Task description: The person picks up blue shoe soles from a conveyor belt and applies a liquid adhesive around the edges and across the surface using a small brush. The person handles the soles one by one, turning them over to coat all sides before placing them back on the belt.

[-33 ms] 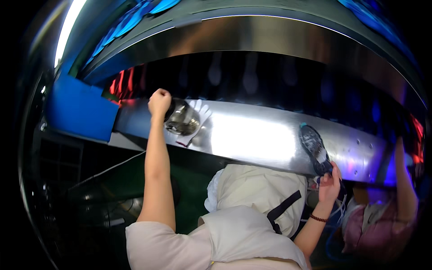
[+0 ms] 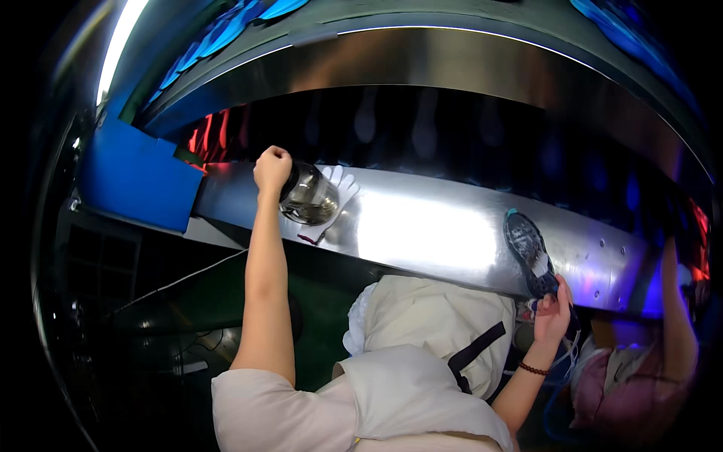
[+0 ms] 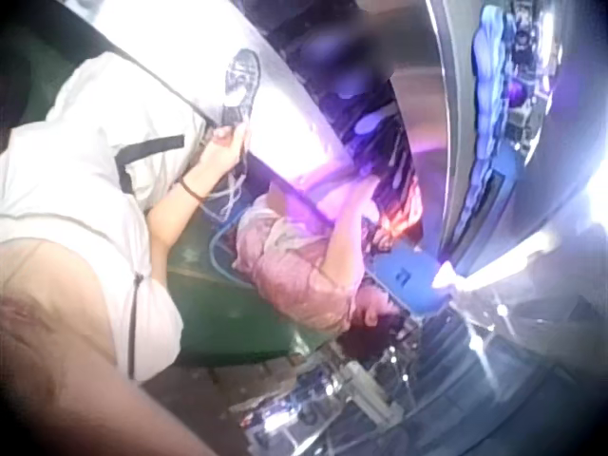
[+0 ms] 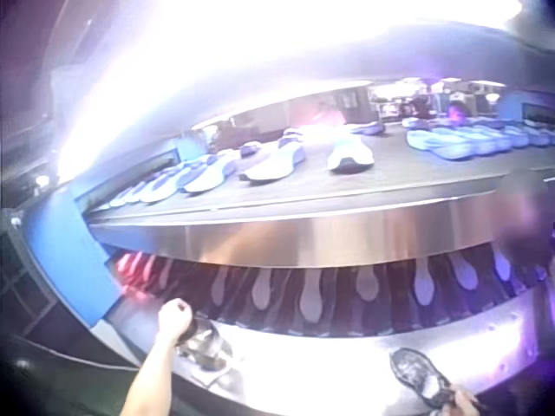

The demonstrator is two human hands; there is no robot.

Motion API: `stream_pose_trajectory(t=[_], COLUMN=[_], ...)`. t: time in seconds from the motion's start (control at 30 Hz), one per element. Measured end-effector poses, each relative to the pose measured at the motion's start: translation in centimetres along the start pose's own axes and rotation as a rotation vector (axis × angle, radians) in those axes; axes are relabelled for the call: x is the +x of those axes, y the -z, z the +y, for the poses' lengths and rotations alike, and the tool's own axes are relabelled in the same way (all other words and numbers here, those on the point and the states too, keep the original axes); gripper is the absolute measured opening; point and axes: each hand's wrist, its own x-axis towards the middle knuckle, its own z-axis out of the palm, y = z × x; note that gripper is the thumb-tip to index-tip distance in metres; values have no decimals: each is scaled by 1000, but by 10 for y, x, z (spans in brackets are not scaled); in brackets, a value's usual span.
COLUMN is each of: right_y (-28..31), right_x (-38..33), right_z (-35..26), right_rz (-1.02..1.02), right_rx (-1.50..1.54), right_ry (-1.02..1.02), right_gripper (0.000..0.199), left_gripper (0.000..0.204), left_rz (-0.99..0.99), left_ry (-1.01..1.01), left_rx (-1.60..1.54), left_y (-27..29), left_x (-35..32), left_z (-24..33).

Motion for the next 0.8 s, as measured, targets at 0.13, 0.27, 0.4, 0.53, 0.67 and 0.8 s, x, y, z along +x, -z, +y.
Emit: stream_pose_trajectory(t=[0.13, 0.27, 0.4, 0.53, 0.67, 0.8], right_y=[4, 13, 22, 32, 18, 11], right_x=[3, 6, 5, 12, 16, 19], right_z=[0, 3, 3, 6, 5, 4], right_rz=[24, 9, -2, 9, 6, 5], right_rx=[8, 29, 47, 79, -36, -157], right_ry=[0, 1, 18, 12, 68, 142], right_gripper=[26, 26, 25, 18, 15, 18], left_gripper=[21, 21, 21, 29, 40, 38], left_rz=[39, 71, 67, 406, 646, 552], left_ry=[117, 186, 167, -366, -705, -1306], left_rx=[21, 32, 16, -24, -259, -539], left_y=[2, 1, -2, 12, 87, 133], left_x=[-13, -21, -19, -20, -55, -93], left_z=[9, 20, 21, 7, 123, 271])
